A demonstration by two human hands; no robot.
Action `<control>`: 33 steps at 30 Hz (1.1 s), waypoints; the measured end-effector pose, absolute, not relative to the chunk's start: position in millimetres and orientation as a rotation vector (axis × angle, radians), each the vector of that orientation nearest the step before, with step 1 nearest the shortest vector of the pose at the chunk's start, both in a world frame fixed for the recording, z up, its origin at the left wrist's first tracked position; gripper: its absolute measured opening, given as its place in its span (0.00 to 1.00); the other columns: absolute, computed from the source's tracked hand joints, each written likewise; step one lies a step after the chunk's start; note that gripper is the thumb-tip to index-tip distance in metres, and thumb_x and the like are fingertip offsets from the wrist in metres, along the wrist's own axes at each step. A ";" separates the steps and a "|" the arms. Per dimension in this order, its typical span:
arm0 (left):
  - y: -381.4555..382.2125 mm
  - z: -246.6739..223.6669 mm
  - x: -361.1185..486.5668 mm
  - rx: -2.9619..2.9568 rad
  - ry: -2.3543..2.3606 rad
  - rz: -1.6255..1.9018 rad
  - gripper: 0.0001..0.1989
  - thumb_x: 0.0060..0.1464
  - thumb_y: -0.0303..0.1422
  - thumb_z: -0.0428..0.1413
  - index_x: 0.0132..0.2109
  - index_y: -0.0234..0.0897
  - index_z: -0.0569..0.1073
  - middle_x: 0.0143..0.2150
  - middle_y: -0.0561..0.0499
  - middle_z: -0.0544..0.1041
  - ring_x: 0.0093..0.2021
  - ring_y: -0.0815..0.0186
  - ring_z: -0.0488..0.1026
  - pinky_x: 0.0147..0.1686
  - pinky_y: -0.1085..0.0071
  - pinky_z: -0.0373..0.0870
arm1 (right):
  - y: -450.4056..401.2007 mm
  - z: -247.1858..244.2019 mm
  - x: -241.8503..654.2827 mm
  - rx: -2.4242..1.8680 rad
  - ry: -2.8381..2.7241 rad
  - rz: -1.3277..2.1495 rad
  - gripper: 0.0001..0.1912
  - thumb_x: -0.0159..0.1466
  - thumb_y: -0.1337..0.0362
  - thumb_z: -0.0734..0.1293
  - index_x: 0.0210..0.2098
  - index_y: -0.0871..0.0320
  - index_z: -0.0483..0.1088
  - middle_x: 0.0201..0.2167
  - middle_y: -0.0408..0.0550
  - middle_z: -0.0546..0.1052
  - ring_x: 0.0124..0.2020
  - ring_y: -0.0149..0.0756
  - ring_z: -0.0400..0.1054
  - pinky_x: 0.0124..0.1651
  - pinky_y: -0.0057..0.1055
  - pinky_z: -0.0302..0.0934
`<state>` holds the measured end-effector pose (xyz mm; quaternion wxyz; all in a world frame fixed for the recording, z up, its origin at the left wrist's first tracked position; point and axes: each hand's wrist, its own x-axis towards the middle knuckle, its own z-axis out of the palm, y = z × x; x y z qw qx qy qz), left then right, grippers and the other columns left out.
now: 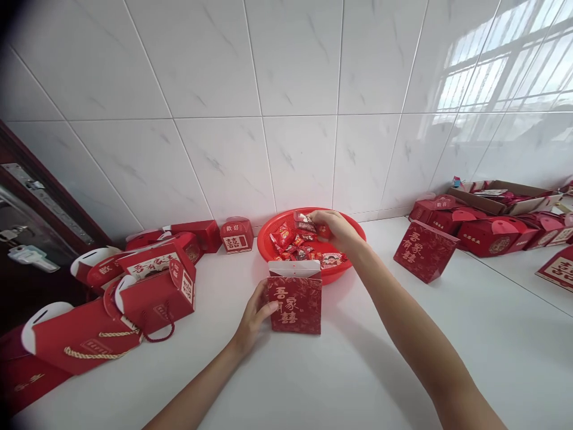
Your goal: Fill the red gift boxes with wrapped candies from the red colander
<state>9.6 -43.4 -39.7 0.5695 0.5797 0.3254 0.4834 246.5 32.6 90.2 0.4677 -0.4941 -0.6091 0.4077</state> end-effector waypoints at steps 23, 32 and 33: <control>-88.0 -43.3 31.8 1.129 0.717 0.999 0.20 0.53 0.46 0.58 0.25 0.32 0.75 0.20 0.49 0.75 0.17 0.69 0.68 0.19 0.72 0.63 | -105.6 4.4 220.7 -0.607 -2.238 -0.220 0.14 0.67 0.77 0.61 0.47 0.58 0.72 0.40 0.51 0.81 0.30 0.33 0.69 0.27 0.28 0.61; -97.3 -40.7 31.0 1.412 0.725 0.925 0.11 0.52 0.38 0.60 0.31 0.32 0.77 0.23 0.52 0.73 0.21 0.70 0.68 0.20 0.73 0.68 | -93.5 -0.1 254.0 -0.992 -1.869 -0.142 0.06 0.66 0.72 0.63 0.35 0.56 0.69 0.22 0.41 0.71 0.21 0.27 0.62 0.24 0.24 0.57; -97.7 -41.5 31.0 1.470 0.707 0.908 0.11 0.53 0.37 0.59 0.32 0.32 0.78 0.24 0.51 0.73 0.21 0.70 0.69 0.21 0.73 0.69 | -90.1 -0.7 259.6 -1.045 -1.877 -0.119 0.06 0.66 0.69 0.63 0.31 0.56 0.67 0.20 0.39 0.69 0.19 0.27 0.60 0.23 0.24 0.56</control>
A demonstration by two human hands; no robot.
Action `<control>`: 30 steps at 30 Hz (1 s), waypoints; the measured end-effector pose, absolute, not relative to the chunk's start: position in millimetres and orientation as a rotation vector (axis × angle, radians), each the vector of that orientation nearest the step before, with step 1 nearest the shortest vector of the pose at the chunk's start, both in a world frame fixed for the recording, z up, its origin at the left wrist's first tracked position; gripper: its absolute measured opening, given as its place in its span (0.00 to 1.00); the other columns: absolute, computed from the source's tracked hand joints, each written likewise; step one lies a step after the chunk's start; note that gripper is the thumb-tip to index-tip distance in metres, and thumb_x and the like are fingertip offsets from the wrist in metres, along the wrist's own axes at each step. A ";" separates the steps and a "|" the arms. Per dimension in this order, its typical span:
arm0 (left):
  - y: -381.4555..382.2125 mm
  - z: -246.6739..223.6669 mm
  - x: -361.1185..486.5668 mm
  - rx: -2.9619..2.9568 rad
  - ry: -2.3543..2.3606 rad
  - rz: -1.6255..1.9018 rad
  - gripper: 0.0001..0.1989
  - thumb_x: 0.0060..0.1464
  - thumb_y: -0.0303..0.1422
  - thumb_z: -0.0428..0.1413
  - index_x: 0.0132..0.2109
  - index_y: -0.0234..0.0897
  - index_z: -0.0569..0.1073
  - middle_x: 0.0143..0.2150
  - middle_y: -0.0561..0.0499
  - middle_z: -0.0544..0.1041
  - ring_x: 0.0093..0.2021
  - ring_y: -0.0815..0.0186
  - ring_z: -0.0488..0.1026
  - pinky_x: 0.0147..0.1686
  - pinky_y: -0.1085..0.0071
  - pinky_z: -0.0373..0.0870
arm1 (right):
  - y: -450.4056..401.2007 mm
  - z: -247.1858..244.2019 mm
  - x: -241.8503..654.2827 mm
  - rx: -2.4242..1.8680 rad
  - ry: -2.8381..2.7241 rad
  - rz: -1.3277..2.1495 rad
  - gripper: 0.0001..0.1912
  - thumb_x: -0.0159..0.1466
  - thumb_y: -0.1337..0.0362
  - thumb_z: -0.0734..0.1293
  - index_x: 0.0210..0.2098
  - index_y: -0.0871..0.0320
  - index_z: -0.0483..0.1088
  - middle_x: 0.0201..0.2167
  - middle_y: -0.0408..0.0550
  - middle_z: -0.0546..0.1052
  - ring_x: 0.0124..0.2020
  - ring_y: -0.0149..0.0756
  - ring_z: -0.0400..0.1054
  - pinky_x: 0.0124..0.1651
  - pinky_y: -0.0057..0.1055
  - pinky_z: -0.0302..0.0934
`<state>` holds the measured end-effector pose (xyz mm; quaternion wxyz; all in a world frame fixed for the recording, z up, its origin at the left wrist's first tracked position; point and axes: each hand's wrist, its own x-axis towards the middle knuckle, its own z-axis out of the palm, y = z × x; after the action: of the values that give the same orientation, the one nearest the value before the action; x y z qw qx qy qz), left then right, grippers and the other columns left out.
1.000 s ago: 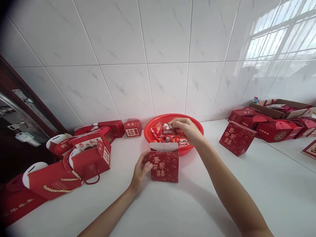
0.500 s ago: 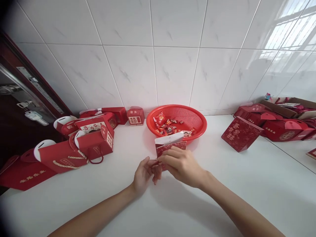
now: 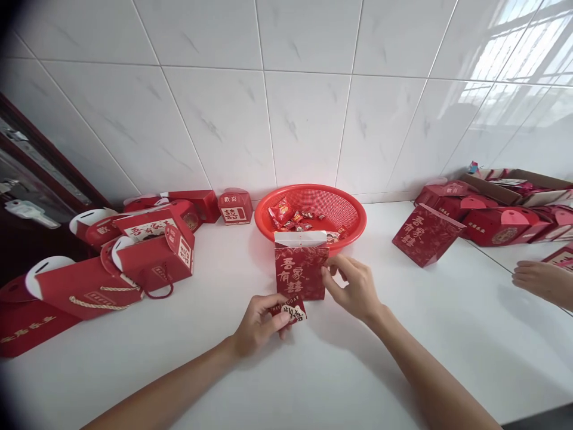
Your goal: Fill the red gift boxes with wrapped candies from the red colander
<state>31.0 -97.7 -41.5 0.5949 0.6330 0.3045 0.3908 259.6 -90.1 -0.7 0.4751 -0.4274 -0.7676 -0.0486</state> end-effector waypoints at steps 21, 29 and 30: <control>-92.5 -45.8 33.6 1.587 0.826 0.744 0.13 0.59 0.39 0.56 0.38 0.32 0.78 0.31 0.48 0.76 0.31 0.63 0.72 0.33 0.70 0.68 | -70.3 20.0 256.0 -1.069 -1.799 0.433 0.13 0.68 0.56 0.64 0.38 0.57 0.76 0.30 0.48 0.81 0.28 0.34 0.71 0.31 0.30 0.64; -89.4 -47.2 33.7 1.576 0.841 0.707 0.13 0.59 0.39 0.57 0.35 0.33 0.77 0.27 0.52 0.73 0.30 0.66 0.70 0.33 0.71 0.64 | 26.4 78.4 249.7 -1.627 -2.602 0.322 0.11 0.60 0.57 0.71 0.41 0.54 0.78 0.37 0.49 0.81 0.33 0.39 0.73 0.33 0.31 0.61; -88.6 -48.2 34.0 1.565 0.837 0.708 0.13 0.59 0.39 0.57 0.35 0.33 0.77 0.27 0.52 0.73 0.29 0.66 0.70 0.33 0.71 0.65 | 33.8 75.4 243.7 -1.653 -2.643 0.326 0.09 0.58 0.59 0.73 0.38 0.53 0.79 0.34 0.48 0.80 0.32 0.40 0.73 0.32 0.32 0.61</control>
<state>34.0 -88.6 -48.2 0.5772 0.6689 0.3579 0.3024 243.7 33.8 75.4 0.0037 -0.5275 -0.8432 0.1039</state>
